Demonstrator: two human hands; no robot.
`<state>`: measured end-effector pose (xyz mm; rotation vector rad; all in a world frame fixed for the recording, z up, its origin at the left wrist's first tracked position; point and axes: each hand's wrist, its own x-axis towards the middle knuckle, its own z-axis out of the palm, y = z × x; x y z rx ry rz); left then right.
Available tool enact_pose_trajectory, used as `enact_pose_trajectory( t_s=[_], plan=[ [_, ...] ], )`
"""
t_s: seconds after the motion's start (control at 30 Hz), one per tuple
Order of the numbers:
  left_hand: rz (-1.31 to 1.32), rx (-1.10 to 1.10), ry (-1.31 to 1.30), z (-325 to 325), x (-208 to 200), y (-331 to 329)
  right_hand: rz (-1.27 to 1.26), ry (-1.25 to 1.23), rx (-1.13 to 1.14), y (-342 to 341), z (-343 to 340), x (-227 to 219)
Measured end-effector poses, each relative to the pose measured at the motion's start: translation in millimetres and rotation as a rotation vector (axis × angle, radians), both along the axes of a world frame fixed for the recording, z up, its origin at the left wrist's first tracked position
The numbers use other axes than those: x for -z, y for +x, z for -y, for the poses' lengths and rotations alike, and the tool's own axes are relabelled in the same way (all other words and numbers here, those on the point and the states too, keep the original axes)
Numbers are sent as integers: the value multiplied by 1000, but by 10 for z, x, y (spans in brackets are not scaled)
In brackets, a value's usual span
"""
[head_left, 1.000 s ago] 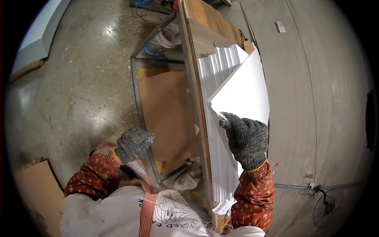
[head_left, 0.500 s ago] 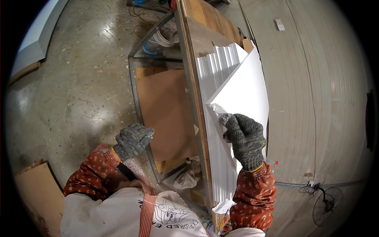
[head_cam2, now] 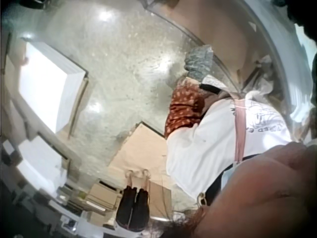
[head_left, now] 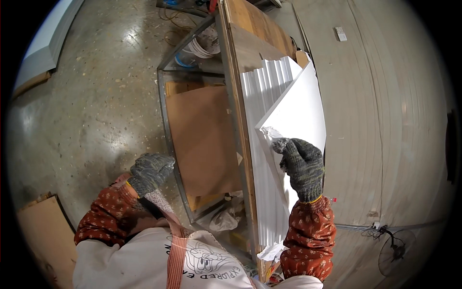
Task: The person cleans a stack of white rectangular panels on a workbench. They use a yellow sponge to wipe the surface and edges, then switch to a white cloth to wipe the panels. The person also pours liquid from a plastic bottle onto the cloth to continue cleaning the panels.
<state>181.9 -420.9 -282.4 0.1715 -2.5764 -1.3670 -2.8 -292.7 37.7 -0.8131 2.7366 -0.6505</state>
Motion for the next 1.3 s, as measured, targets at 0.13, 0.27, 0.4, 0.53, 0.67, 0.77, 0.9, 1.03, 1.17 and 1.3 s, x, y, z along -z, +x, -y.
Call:
enact_pose_trajectory(
  t_s=[0.13,0.27,0.4,0.53,0.67,0.77,0.9,1.03,1.17,1.3],
  plan=[
    [55,17,-38,33,-62,13,78,-72,40,-48,-53,-84],
    [-31,18,-83,-25,67,3,-98,-9,-185,9,-115,51],
    [-24,60,-134,-45,53,-25,-288,161,-237,69,27,45],
    [66,13,-30,-46,28,-14,-227,40,-107,91,53,23],
    [15,19,-61,-60,16,11,-206,40,-128,122,-80,-50],
    [-8,16,-91,-62,44,9,-540,268,-459,227,-2,-65],
    [-81,1,-123,-95,84,2,-656,345,-557,183,67,-3],
    [-61,-44,-72,-73,34,20,-467,254,-327,136,-11,76],
    [-27,-54,-41,-43,52,34,-187,17,55,198,-30,98],
    [-38,-66,-37,-37,68,7,-131,-127,-35,194,-83,25]
  ],
)
